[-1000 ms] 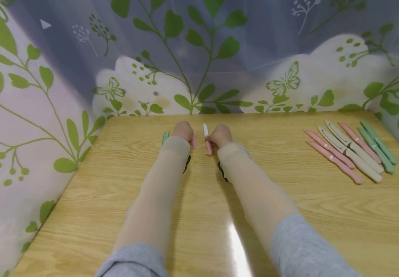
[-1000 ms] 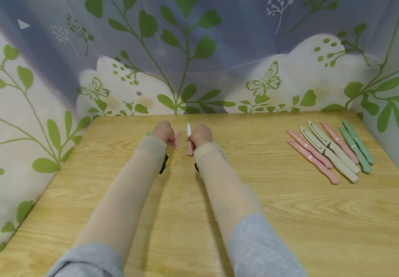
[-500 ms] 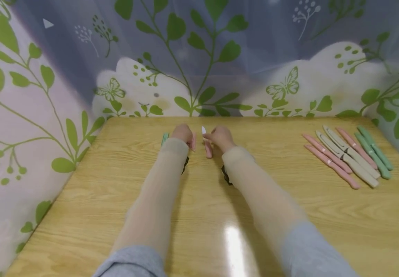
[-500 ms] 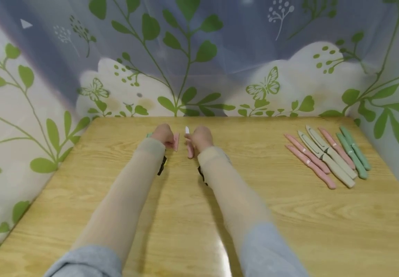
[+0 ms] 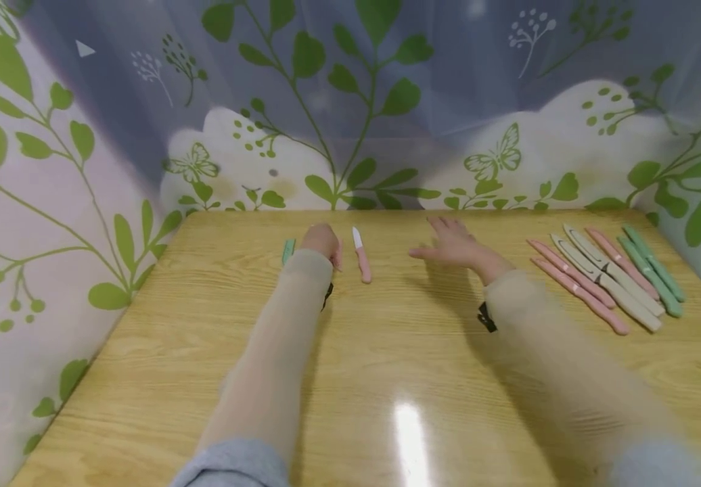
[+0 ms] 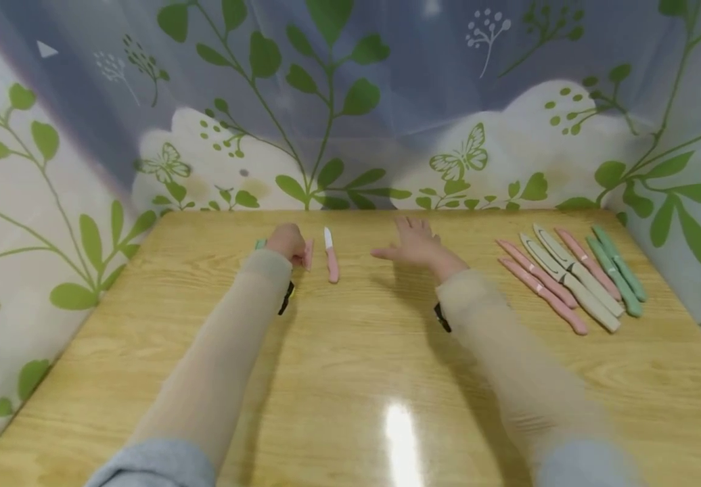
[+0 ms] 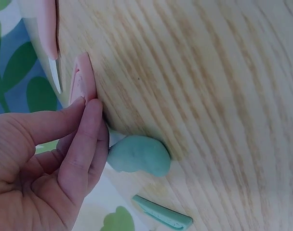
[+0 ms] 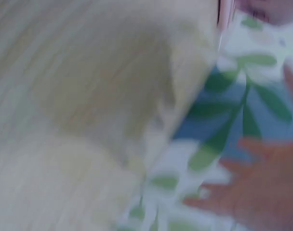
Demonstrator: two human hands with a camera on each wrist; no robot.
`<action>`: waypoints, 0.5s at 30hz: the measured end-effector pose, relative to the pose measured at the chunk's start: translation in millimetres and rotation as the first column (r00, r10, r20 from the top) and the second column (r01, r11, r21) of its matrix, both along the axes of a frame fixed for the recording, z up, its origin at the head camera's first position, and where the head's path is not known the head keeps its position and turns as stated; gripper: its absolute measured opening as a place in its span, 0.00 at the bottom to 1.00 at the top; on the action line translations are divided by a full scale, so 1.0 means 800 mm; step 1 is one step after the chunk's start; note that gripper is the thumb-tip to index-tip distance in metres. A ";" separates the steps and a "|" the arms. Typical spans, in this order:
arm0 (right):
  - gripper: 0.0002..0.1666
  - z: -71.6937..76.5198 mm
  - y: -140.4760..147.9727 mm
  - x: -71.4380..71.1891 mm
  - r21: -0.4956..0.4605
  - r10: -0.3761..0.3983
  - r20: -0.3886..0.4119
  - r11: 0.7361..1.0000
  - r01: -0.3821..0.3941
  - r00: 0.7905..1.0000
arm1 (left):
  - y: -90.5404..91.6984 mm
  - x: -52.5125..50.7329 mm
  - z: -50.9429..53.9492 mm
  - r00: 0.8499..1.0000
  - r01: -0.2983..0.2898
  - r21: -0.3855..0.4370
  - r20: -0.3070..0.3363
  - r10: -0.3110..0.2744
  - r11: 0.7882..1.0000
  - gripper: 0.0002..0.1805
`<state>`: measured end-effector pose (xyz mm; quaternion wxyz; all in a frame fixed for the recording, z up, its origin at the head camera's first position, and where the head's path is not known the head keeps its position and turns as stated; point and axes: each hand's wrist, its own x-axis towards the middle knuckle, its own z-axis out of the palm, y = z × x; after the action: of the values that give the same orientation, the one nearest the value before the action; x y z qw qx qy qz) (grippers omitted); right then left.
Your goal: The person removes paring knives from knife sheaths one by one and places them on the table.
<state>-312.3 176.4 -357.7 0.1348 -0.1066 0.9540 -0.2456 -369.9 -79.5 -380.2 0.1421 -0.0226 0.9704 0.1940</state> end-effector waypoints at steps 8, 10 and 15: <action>0.65 0.011 0.118 0.049 0.082 0.036 0.019 0.996 -0.038 0.999 | -0.002 -0.002 -0.001 1.000 0.000 -0.018 -0.026 -0.001 1.000 0.03; 0.66 0.007 0.140 0.063 0.119 0.030 0.019 0.992 -0.032 0.999 | -0.003 -0.002 -0.001 1.000 0.001 -0.016 -0.027 -0.001 1.000 0.03; 0.64 -0.012 0.188 0.096 0.178 0.068 -0.002 0.982 -0.066 0.998 | -0.001 0.001 -0.001 0.999 0.031 -0.014 -0.019 -0.031 0.999 0.04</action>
<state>-235.2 326.6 -367.3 0.1481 -0.1272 0.9686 -0.1542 -368.9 -80.4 -381.3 0.1357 -0.0068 0.9732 0.1856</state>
